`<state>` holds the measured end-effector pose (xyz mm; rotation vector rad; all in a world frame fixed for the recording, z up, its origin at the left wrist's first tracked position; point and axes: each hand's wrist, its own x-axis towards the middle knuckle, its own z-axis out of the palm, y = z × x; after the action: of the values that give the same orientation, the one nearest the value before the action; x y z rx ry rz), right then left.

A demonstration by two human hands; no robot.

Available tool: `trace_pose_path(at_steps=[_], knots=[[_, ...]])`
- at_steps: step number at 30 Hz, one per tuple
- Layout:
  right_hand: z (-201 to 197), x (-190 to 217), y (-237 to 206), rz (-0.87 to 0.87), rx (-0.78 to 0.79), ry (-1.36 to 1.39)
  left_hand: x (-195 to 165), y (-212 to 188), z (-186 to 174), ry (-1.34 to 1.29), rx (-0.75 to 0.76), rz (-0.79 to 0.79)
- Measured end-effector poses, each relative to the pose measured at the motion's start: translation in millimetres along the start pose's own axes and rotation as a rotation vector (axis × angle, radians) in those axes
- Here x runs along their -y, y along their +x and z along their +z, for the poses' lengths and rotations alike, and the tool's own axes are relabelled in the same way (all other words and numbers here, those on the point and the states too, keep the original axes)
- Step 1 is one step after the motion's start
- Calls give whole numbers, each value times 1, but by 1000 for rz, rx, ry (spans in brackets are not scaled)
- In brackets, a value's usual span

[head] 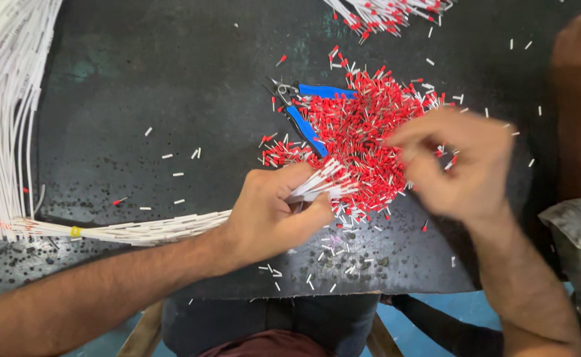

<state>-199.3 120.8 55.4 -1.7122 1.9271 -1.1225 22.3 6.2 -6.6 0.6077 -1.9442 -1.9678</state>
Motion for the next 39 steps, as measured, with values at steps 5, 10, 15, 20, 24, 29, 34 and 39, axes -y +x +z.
trace_pose_path(at_steps=[5, 10, 15, 20, 24, 29, 34, 39], knots=[[25, 5, -13, -65, 273, -35, 0, 0, 1, 48, 12, 36], [32, -13, -27, -220, 211, -159, 1, 0, 1, 142, 4, 117], [38, -11, -30, -224, 158, -188, 5, -2, 3, 79, 42, 85], [19, 18, 8, -132, -89, -220, -1, -5, 3, 86, -4, 62], [-5, 28, 21, 4, -219, -182, -11, 0, 1, 18, -60, 34], [6, 17, -5, -294, 12, -169, -10, 3, -1, 72, -11, 5], [16, 10, -3, -166, 149, -93, -1, 0, 0, 244, 43, 175], [27, 8, -6, -181, 182, -1, -1, -1, -4, 235, 108, 289]])
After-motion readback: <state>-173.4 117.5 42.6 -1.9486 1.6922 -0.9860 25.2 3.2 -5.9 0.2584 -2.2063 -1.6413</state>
